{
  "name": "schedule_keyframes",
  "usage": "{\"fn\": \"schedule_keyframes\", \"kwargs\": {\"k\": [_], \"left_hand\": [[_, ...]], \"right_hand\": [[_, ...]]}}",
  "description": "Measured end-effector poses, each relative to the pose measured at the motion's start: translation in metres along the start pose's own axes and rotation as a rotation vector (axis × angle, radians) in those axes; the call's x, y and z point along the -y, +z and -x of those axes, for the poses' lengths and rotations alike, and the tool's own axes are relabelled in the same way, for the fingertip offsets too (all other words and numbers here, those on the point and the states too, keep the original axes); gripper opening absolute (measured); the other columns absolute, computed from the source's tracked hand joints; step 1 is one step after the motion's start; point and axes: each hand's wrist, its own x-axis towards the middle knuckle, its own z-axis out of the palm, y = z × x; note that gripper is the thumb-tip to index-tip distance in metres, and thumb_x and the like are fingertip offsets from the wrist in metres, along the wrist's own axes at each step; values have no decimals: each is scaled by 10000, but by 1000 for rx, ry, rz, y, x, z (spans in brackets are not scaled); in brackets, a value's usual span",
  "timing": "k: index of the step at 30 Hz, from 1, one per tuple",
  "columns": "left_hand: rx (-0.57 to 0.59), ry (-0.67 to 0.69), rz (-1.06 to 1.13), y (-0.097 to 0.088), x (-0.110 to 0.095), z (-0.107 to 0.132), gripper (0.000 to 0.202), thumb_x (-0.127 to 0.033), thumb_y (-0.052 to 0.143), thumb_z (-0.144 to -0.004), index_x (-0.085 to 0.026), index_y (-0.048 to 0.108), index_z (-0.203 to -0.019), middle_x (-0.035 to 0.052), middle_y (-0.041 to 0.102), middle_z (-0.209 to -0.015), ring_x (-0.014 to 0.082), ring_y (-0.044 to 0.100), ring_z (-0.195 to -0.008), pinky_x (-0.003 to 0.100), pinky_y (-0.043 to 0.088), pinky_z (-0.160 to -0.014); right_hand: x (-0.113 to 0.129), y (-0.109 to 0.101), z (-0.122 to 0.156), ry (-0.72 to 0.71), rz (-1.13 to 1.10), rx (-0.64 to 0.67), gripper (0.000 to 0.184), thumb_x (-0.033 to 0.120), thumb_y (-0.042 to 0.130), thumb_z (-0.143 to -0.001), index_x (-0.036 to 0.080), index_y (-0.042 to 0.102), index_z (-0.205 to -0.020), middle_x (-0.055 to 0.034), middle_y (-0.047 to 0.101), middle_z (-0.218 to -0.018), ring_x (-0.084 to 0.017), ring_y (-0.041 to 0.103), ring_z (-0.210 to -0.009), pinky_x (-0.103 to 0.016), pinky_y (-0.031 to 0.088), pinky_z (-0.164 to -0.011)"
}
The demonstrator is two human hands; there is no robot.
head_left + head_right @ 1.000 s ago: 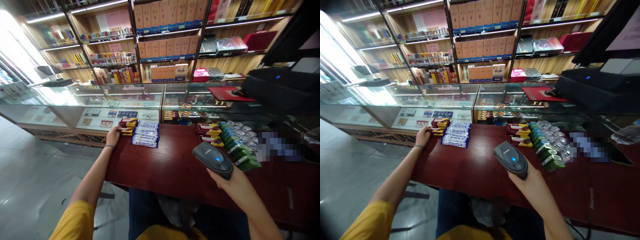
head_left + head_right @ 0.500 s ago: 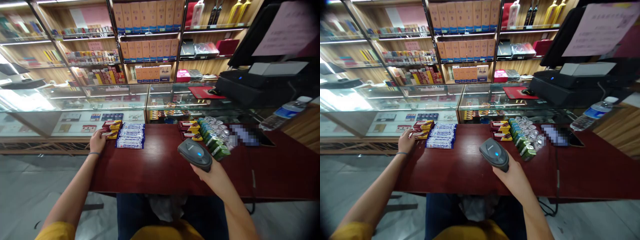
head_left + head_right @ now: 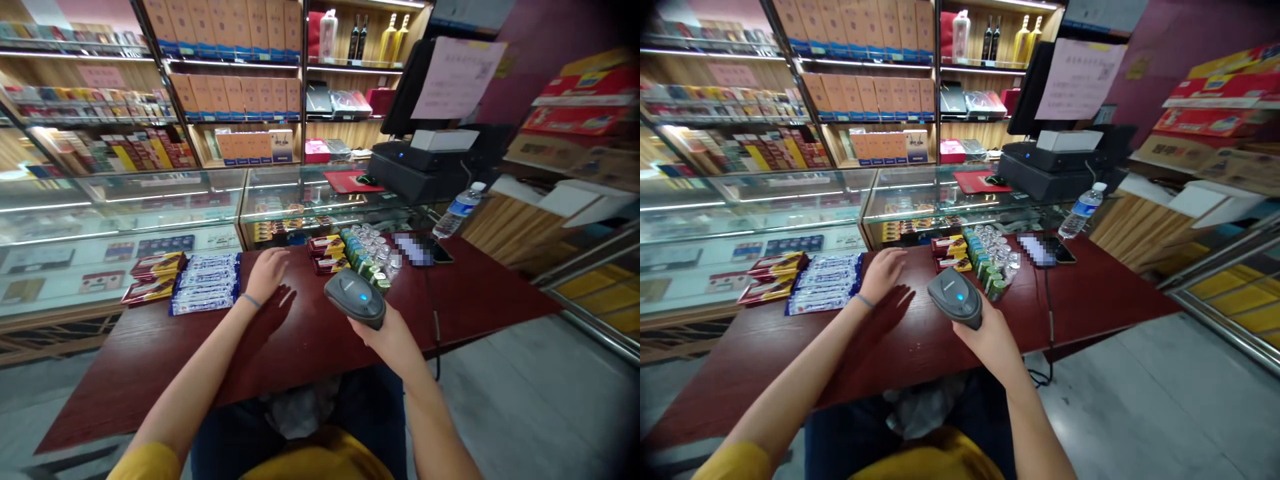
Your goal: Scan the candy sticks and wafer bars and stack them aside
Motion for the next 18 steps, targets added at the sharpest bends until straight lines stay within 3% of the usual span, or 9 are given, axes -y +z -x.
{"fn": "schedule_keyframes", "kwargs": {"k": [4,8,13,18], "left_hand": [[175,8,43,55,-26,-10,308,-209,574,-977,-178,648,-1274,129,632,-1320,261,586,-1251,435,474,-1139],[303,-31,9,92,-37,-14,387,-221,598,-970,-141,622,-1348,150,591,-1413,273,545,-1332,426,429,-1190],[402,-67,-80,112,-42,-15,523,-268,660,-948,-118,557,-1438,192,495,-1522,317,451,-1438,461,371,-1228],[421,-92,-109,114,-42,-13,425,-237,633,-968,-145,609,-1382,189,543,-1481,310,496,-1406,466,393,-1206]], "right_hand": [[-2,-12,4,53,-26,-8,270,351,711,-795,190,686,-1010,-9,693,-633,-216,688,-626,-278,529,-575],[-5,-19,4,66,-20,-14,211,352,702,-799,202,675,-945,-2,682,-621,-208,679,-610,-275,529,-571],[-12,-26,2,66,-6,-19,268,345,693,-805,192,693,-1025,3,681,-620,-203,672,-591,-275,528,-562],[-18,-29,0,57,3,-29,281,346,703,-804,196,703,-1042,3,681,-607,-210,672,-575,-282,529,-548]]}}
